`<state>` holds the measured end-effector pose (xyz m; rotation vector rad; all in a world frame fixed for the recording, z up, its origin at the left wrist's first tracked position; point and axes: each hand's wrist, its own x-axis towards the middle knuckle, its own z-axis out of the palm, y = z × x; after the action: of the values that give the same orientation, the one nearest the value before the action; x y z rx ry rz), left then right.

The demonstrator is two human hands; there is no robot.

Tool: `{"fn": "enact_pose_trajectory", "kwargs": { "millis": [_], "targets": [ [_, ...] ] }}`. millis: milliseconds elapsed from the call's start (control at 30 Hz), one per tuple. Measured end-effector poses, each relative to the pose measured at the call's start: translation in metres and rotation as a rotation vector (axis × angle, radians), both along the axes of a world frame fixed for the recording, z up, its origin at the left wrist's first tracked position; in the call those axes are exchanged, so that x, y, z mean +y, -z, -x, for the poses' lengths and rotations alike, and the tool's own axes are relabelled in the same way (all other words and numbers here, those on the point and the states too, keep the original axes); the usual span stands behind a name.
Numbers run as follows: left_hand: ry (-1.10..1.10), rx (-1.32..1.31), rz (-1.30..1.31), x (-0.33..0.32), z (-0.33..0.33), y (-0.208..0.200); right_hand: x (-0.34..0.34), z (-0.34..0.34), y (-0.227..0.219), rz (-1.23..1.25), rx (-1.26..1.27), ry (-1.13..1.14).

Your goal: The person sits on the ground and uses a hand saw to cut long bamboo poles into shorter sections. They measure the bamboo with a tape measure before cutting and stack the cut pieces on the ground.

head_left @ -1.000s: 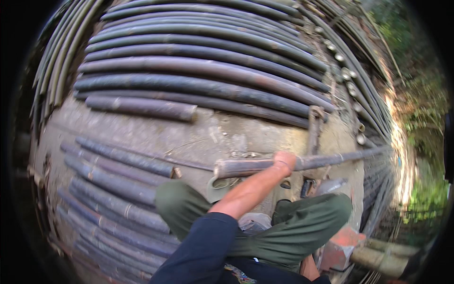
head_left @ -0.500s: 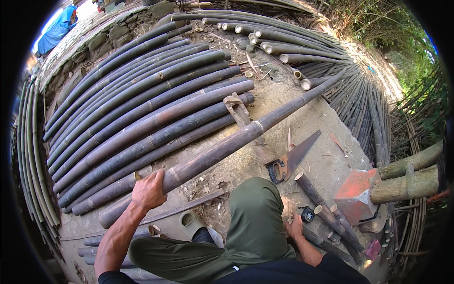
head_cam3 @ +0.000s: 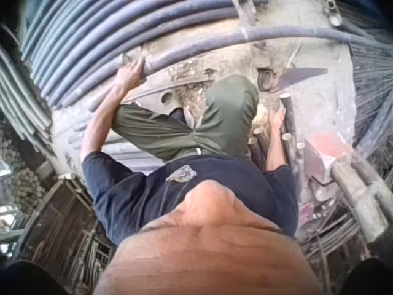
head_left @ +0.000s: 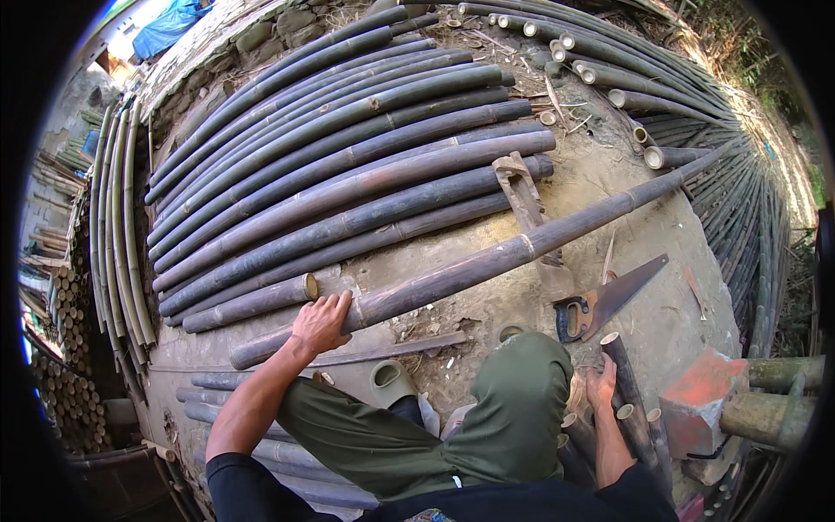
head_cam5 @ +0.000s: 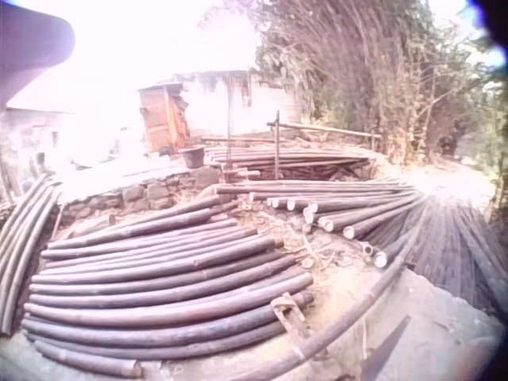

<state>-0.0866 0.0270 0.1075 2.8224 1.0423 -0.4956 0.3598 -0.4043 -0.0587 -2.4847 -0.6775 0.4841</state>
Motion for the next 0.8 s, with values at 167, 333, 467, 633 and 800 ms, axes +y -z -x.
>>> {"fn": "enact_pose_trajectory", "kwargs": {
  "millis": [167,333,467,633,800],
  "targets": [
    [0.112,-0.097,-0.123,0.000,-0.061,0.033,-0.056,0.011,0.022,0.261,-0.210,0.050],
    [0.017,-0.161,-0.181,-0.034,-0.203,0.079,-0.093,0.017,0.027,0.467,-0.132,0.177],
    [-0.065,-0.309,-0.192,-0.051,-0.312,0.101,-0.114,0.016,0.044,0.476,0.067,0.256],
    [-0.041,-0.147,0.200,-0.032,-0.336,0.079,-0.106,0.028,0.041,0.558,0.126,0.283],
    [-0.043,-0.054,0.457,-0.039,-0.343,0.039,-0.097,0.016,0.040,0.524,0.155,0.333]
  ]
}}
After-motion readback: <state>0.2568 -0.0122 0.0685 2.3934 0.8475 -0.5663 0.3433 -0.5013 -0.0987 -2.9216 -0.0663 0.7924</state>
